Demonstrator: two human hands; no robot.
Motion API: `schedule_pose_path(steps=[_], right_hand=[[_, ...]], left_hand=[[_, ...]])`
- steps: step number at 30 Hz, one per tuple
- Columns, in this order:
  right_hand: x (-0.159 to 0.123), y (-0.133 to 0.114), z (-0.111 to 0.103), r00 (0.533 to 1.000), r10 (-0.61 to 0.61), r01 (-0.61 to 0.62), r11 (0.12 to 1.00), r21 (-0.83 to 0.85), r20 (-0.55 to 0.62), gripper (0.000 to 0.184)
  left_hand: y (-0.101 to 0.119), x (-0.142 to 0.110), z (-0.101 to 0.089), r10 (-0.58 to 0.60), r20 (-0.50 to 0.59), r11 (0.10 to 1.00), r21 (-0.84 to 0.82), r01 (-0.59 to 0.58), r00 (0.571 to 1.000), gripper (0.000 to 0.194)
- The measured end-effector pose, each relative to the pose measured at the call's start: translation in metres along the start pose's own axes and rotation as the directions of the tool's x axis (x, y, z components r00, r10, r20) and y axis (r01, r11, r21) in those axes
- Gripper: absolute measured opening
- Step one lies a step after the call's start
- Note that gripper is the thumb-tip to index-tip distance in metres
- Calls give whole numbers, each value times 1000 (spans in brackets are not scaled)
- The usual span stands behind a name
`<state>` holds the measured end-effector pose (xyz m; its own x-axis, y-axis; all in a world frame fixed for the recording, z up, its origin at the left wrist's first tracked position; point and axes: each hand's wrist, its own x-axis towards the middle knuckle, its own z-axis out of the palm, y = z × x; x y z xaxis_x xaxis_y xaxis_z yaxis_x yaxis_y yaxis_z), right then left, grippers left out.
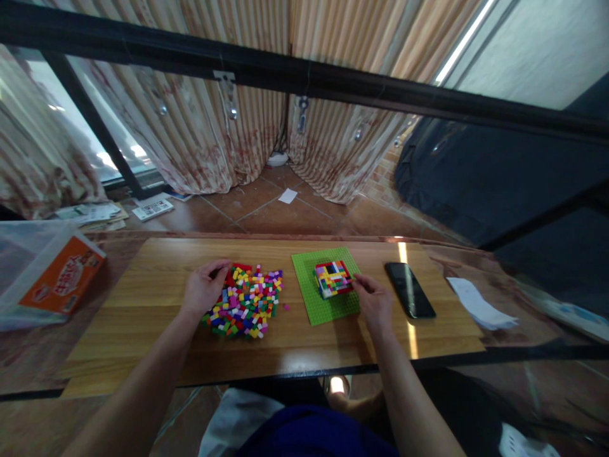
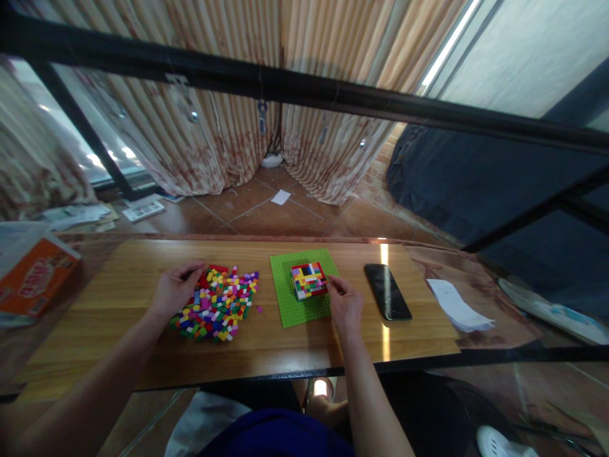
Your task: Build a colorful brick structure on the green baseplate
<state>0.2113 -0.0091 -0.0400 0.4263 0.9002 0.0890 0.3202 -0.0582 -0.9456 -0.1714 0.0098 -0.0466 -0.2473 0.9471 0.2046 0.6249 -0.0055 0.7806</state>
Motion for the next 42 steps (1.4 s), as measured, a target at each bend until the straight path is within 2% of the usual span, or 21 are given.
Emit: schedule_pose_path(steps=[7, 16, 26, 34, 39, 42], right_hand=[[3, 5, 1, 1000, 27, -27, 1000, 12, -11, 40], [5, -1, 6, 987, 153, -140, 967, 215, -44, 37], [6, -11, 16, 988, 152, -145, 967, 210, -15, 31], [6, -16, 16, 988, 154, -152, 980, 125, -6, 27], [7, -12, 10, 991, 133, -136, 980, 144, 29, 35], [9, -7, 5, 993, 120, -121, 982, 144, 11, 41]], left_hand=[[3, 0, -1, 10, -6, 1000, 7, -10, 1000, 31], [-4, 1, 2, 8, 8, 1000, -20, -8, 1000, 33], [6, -1, -2, -2, 8, 1000, 10, 2, 1000, 32], [-5, 2, 1, 33, 3, 999, 9, -33, 999, 34], [-5, 4, -1, 46, 25, 999, 12, -46, 999, 34], [-4, 4, -2, 43, 27, 999, 16, -44, 999, 34]])
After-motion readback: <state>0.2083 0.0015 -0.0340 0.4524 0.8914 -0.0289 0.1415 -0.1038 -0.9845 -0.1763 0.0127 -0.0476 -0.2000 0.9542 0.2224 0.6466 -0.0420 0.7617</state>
